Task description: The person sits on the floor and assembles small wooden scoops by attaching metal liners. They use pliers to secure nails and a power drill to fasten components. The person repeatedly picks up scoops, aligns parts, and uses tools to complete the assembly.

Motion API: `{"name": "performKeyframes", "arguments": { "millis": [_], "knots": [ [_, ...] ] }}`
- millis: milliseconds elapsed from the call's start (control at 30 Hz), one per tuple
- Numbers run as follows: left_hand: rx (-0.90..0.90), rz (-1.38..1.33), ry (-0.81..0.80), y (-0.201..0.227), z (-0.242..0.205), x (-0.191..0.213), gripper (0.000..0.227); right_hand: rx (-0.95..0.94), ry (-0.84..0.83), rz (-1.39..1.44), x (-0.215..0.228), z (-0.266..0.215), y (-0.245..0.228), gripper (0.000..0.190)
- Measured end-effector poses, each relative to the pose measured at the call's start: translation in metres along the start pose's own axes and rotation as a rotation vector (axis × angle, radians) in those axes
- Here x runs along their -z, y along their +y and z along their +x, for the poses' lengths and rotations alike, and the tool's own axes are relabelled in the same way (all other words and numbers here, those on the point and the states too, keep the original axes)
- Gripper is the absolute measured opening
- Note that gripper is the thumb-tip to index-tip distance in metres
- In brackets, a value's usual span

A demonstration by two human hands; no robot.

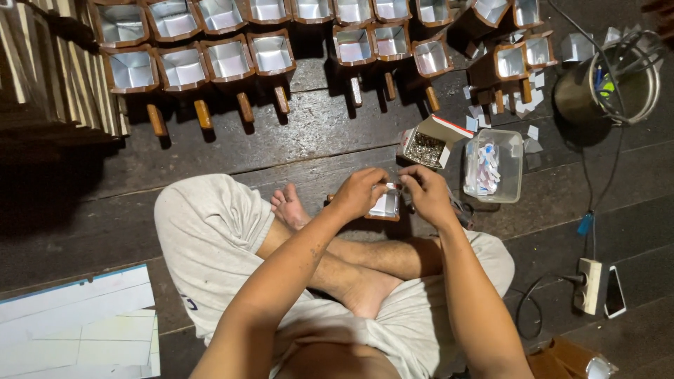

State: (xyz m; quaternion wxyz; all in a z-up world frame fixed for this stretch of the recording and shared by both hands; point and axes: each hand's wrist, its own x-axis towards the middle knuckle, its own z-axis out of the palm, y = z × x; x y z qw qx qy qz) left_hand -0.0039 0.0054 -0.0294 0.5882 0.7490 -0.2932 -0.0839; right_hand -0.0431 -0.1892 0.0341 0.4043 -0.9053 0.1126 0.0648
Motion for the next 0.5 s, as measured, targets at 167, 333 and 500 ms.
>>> {"name": "performKeyframes", "arguments": {
  "millis": [167,333,500],
  "knots": [
    [-0.008,-0.005,-0.007,-0.006,0.000,-0.001,0.015,-0.203,-0.135,0.287,-0.020,0.008,0.027,0.017],
    [-0.008,0.010,0.003,-0.006,-0.002,-0.001,0.019,-0.352,-0.132,0.389,-0.025,0.009,0.025,0.012],
    [0.010,0.005,-0.002,-0.002,-0.002,0.001,0.019,-0.342,-0.085,0.440,-0.025,0.007,0.022,0.011]
  ]
}}
